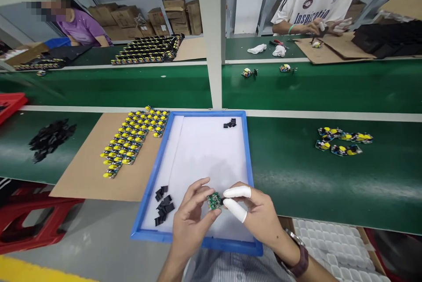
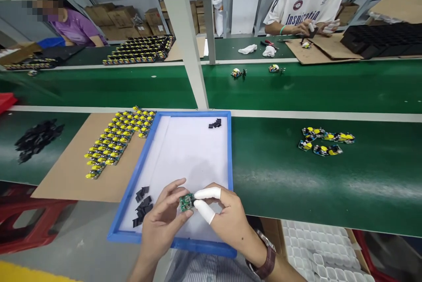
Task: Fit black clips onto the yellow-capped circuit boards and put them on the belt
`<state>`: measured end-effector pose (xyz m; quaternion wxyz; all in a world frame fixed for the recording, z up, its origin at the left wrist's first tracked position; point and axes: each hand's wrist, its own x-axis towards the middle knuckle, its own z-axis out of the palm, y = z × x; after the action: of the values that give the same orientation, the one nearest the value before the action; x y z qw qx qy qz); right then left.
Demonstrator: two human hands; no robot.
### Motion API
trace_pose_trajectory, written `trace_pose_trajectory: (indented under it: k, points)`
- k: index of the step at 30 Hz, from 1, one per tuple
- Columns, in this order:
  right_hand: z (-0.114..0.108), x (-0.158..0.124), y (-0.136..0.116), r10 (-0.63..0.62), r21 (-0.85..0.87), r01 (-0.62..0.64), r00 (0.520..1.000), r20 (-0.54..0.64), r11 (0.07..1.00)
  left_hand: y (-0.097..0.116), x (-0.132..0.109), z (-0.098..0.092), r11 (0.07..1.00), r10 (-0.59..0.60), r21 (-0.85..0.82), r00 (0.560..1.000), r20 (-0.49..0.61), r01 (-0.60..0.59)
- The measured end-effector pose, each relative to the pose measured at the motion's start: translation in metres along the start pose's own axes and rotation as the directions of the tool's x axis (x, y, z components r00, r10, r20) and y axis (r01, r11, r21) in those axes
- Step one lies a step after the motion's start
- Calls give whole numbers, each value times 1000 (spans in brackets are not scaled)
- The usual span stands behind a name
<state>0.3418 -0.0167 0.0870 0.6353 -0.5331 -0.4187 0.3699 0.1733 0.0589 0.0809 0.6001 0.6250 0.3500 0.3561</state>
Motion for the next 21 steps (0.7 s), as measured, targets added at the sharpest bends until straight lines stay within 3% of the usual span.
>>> trace_pose_trajectory:
  k: [4,9,17,21]
  points:
    - [7,0,3,-2,45,2,1000,-7,999,-4,-3,4,997,71,31,997,-37,-70]
    - [10,1,6,0,37,2,999,-46,999,-1,-6,1,1000,-25,-16,997,70,26]
    - [6,-5,-2,-133,-158,139,990,46,978,6,-3,2,979,-175,-112,983,-47,169]
    - [2,-5,-9,-99,-189,115,990,96,975,5,-3,2,980,-165,-115,985,-44,159]
